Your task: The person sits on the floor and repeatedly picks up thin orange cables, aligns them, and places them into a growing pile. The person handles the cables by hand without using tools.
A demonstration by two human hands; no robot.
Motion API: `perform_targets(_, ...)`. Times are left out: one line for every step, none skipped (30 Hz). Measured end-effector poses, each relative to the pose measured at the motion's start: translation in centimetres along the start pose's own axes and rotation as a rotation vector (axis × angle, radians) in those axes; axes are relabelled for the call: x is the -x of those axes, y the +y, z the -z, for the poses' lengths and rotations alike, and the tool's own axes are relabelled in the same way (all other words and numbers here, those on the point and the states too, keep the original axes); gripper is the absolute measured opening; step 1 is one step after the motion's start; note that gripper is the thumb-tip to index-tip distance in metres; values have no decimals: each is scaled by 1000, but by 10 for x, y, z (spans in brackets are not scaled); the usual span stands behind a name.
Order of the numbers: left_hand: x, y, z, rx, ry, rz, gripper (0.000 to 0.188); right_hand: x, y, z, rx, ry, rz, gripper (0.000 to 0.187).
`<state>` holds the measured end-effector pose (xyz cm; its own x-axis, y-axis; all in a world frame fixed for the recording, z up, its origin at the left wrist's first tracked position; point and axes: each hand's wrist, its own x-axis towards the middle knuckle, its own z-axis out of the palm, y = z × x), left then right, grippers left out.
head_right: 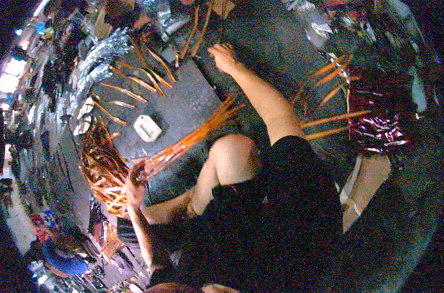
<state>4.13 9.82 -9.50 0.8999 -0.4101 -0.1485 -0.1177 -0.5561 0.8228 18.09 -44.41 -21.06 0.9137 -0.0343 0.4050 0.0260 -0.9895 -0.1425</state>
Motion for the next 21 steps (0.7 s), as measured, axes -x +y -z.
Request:
perform_targets(0, 4, 1, 32, -3, 13, 42, -5, 10, -11, 52, 28, 31, 29)
perform_targets(9, -1, 1, 105, 23, 35, 42, -12, 10, -26, 92, 57, 80, 28)
perform_targets(15, -8, 0, 178, 39, 55, 42, -17, 12, -34, 135, 83, 118, 27)
perform_targets(22, -12, -1, 101, 60, 74, 40, -22, 3, -32, 149, 30, 133, 23)
perform_targets(20, -1, -5, 89, 76, 83, 37, -21, 6, -33, 99, 66, 89, 23)
perform_targets(18, 1, -6, 97, 65, 103, 35, -22, 12, -33, 48, 107, 53, 22)
perform_targets(15, 3, -6, 103, 60, 125, 33, -26, 17, -31, -7, 147, 23, 22)
perform_targets(8, 16, -9, 132, 68, 79, 30, -30, 20, -26, -114, 238, -124, 20)
perform_targets(4, 6, -14, 124, 94, 46, 29, -35, 15, -22, -232, 322, -260, 19)
perform_targets(4, 15, -17, 126, 96, 45, 29, -40, -7, -9, -456, 450, -355, 20)
perform_targets(2, 31, -21, 127, 97, 43, 30, -37, -28, 18, -688, 563, -453, 21)
perform_targets(1, 45, -22, 114, 88, 24, 29, -33, -44, 45, -666, 591, -476, 25)
perform_targets(-11, 62, -28, 106, 38, -35, 29, -21, -37, 79, -657, 694, -429, 23)
perform_targets(-15, 73, -36, 240, -5, -36, 29, -10, -40, 102, -806, 801, -431, 22)
perform_targets(-21, 86, -42, 251, -50, -40, 30, 2, -50, 122, -962, 897, -431, 22)
perform_targets(-26, 102, -47, 297, -105, -70, 30, 18, -63, 145, -957, 799, -398, 21)
perform_targets(-25, 114, -54, 401, -117, -62, 30, 34, -81, 173, -954, 695, -361, 21)
perform_targets(-30, 131, -61, 440, -149, -147, 31, 51, -103, 207, -931, 479, -292, 20)
perform_targets(-34, 143, -68, 495, -175, -222, 34, 62, -130, 236, -903, 263, -216, 20)
perform_targets(-35, 160, -76, 611, -176, -240, 35, 73, -149, 254, -937, 102, -137, 19)
perform_targets(-35, 172, -83, 782, -191, -219, 37, 81, -166, 264, -966, -61, -55, 20)
